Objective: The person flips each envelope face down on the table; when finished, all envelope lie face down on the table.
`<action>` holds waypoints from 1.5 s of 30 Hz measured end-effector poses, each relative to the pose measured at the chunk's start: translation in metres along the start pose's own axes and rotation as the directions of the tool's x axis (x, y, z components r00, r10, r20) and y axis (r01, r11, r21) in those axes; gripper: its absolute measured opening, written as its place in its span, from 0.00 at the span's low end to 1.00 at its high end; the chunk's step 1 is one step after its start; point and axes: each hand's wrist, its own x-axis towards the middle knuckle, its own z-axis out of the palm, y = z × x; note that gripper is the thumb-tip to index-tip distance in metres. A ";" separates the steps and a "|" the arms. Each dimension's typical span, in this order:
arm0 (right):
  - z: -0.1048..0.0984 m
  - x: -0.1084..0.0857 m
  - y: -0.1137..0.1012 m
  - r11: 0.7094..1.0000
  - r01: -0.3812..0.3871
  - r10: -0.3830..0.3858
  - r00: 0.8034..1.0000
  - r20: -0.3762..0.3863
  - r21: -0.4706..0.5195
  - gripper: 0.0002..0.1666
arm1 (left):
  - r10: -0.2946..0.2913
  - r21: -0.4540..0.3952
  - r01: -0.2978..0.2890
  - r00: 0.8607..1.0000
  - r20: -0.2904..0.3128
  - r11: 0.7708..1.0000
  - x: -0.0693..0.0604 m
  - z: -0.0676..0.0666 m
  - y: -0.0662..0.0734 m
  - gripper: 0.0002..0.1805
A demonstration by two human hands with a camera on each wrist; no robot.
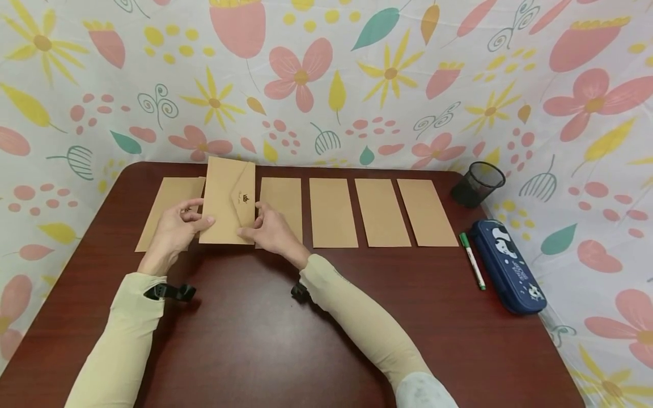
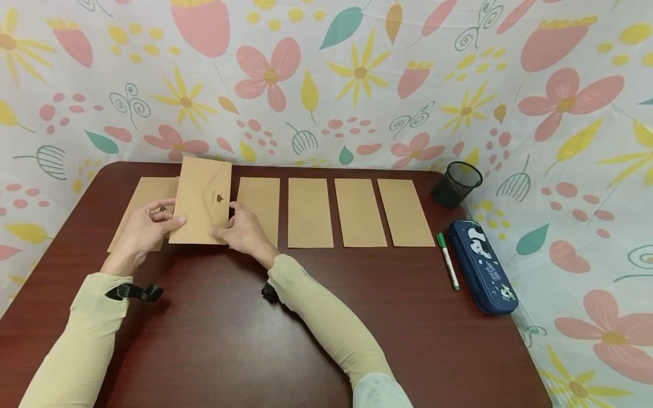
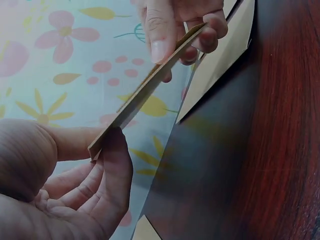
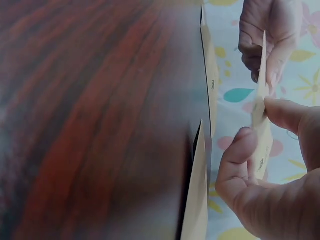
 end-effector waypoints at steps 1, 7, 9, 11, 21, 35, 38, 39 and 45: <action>0.000 0.000 0.000 1.000 -0.005 0.005 1.000 -0.007 0.005 0.52 | 0.008 0.001 -0.008 1.000 0.001 1.000 0.000 0.000 0.000 0.38; 0.001 0.001 -0.001 0.998 -0.007 0.010 0.999 -0.043 0.061 0.54 | 0.091 0.204 -0.083 0.995 -0.034 0.975 -0.001 0.004 0.001 0.36; 0.001 0.000 -0.001 0.995 -0.002 0.006 0.999 -0.043 0.099 0.53 | 0.097 0.272 -0.083 0.995 -0.038 0.959 -0.001 0.004 0.001 0.36; 0.000 0.000 -0.002 0.990 0.004 0.001 0.999 -0.037 0.139 0.51 | 0.081 0.294 -0.070 0.996 -0.026 0.953 -0.001 0.004 0.001 0.36; 0.000 -0.002 -0.011 0.904 0.033 -0.060 0.997 0.051 0.427 0.23 | 0.258 0.366 -0.205 0.961 -0.102 0.908 -0.008 0.019 0.004 0.23; 0.002 -0.001 -0.020 0.865 0.074 -0.154 0.981 0.122 0.496 0.39 | 0.388 0.260 -0.342 0.909 -0.154 0.903 -0.028 0.039 0.032 0.23; 0.002 -0.001 -0.020 0.856 0.060 -0.166 0.973 0.163 0.514 0.44 | 0.391 0.262 -0.339 0.902 -0.183 0.904 -0.031 0.039 0.034 0.25; 0.002 -0.001 -0.021 0.852 0.057 -0.171 0.970 0.175 0.521 0.46 | 0.393 0.267 -0.337 0.898 -0.199 0.903 -0.031 0.039 0.035 0.25; 0.003 0.000 -0.022 0.846 0.053 -0.197 0.956 0.219 0.530 0.47 | 0.406 0.312 -0.325 0.880 -0.245 0.893 -0.034 0.038 0.036 0.25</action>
